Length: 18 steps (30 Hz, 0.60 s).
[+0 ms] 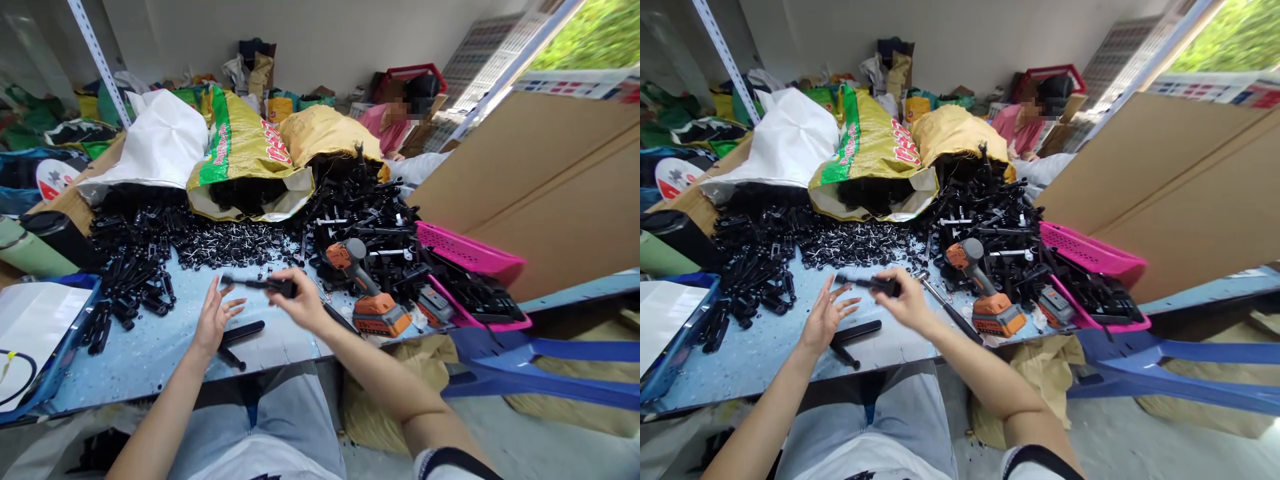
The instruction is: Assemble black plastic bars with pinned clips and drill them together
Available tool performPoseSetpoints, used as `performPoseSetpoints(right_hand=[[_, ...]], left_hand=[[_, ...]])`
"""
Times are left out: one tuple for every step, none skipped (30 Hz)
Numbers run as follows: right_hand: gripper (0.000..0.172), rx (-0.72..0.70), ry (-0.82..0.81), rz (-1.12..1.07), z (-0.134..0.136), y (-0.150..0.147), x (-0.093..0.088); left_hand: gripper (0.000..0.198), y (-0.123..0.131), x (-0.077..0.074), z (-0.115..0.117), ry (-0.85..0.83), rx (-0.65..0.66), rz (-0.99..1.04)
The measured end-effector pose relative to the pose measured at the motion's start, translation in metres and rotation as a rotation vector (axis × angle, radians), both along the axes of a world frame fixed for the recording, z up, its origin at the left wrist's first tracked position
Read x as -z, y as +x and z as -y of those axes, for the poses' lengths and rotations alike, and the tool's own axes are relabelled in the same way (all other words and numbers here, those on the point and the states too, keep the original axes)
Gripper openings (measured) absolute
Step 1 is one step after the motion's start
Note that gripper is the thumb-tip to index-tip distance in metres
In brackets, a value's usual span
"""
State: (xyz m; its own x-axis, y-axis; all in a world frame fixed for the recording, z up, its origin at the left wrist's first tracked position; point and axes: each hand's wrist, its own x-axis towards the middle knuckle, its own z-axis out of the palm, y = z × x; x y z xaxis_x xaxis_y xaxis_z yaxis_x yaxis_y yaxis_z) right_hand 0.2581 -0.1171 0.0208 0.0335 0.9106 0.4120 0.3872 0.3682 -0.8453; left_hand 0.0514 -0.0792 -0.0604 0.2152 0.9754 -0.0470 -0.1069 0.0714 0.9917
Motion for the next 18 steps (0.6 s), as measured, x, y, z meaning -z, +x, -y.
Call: performPoseSetpoints(right_hand=[[0.031,-0.018,-0.056,-0.126,0.012,-0.013,0.011],[0.038,-0.004,-0.079,-0.225,0.019,-0.023,0.022],[0.043,0.031,-0.069,-0.292,0.023,-0.032,0.032],[0.045,0.06,-0.032,-0.312,0.023,-0.037,0.041],[0.042,0.066,0.015,-0.294,0.021,-0.04,0.049],[0.037,0.045,0.053,-0.256,0.017,-0.04,0.055],[0.034,-0.002,0.072,-0.215,0.013,-0.037,0.059],[0.036,-0.057,0.072,-0.175,0.01,-0.032,0.063],[0.041,-0.104,0.05,-0.126,0.008,-0.024,0.065],[0.044,-0.128,0.009,-0.058,0.008,-0.014,0.067],[0.046,-0.139,-0.047,0.047,0.009,-0.003,0.068],[0.047,-0.152,-0.114,0.198,0.011,0.009,0.07],[0.047,-0.176,-0.179,0.379,0.015,0.021,0.071],[0.046,-0.222,-0.227,0.559,0.019,0.03,0.074],[0.045,-0.287,-0.257,0.722,0.022,0.038,0.077],[0.044,-0.355,-0.266,0.855,0.026,0.042,0.081],[0.042,-0.411,-0.264,0.959,0.029,0.044,0.086],[0.04,-0.447,-0.259,1.038,0.032,0.044,0.091]], left_hand=[[0.056,0.005,-0.005,0.001,-0.046,-0.055,0.105],[0.052,0.011,-0.008,0.003,-0.087,-0.1,0.173],[0.048,0.017,-0.009,0.008,-0.131,-0.121,0.21],[0.045,0.024,-0.008,0.014,-0.175,-0.111,0.226],[0.044,0.031,-0.005,0.019,-0.21,-0.074,0.222],[0.045,0.036,0.0,0.025,-0.22,-0.026,0.194],[0.047,0.039,0.006,0.029,-0.192,0.014,0.132],[0.048,0.039,0.012,0.031,-0.117,0.042,0.03],[0.049,0.037,0.018,0.032,-0.002,0.064,-0.112],[0.048,0.033,0.023,0.031,0.14,0.095,-0.285],[0.047,0.027,0.027,0.029,0.28,0.154,-0.477],[0.045,0.02,0.031,0.026,0.398,0.24,-0.671],[0.042,0.014,0.032,0.023,0.481,0.345,-0.845],[0.039,0.008,0.033,0.021,0.53,0.451,-0.981],[0.036,0.004,0.033,0.019,0.556,0.537,-1.074],[0.035,0.002,0.031,0.017,0.57,0.598,-1.133],[0.036,0.002,0.03,0.016,0.577,0.637,-1.166],[0.037,0.003,0.027,0.015,0.582,0.664,-1.181]])
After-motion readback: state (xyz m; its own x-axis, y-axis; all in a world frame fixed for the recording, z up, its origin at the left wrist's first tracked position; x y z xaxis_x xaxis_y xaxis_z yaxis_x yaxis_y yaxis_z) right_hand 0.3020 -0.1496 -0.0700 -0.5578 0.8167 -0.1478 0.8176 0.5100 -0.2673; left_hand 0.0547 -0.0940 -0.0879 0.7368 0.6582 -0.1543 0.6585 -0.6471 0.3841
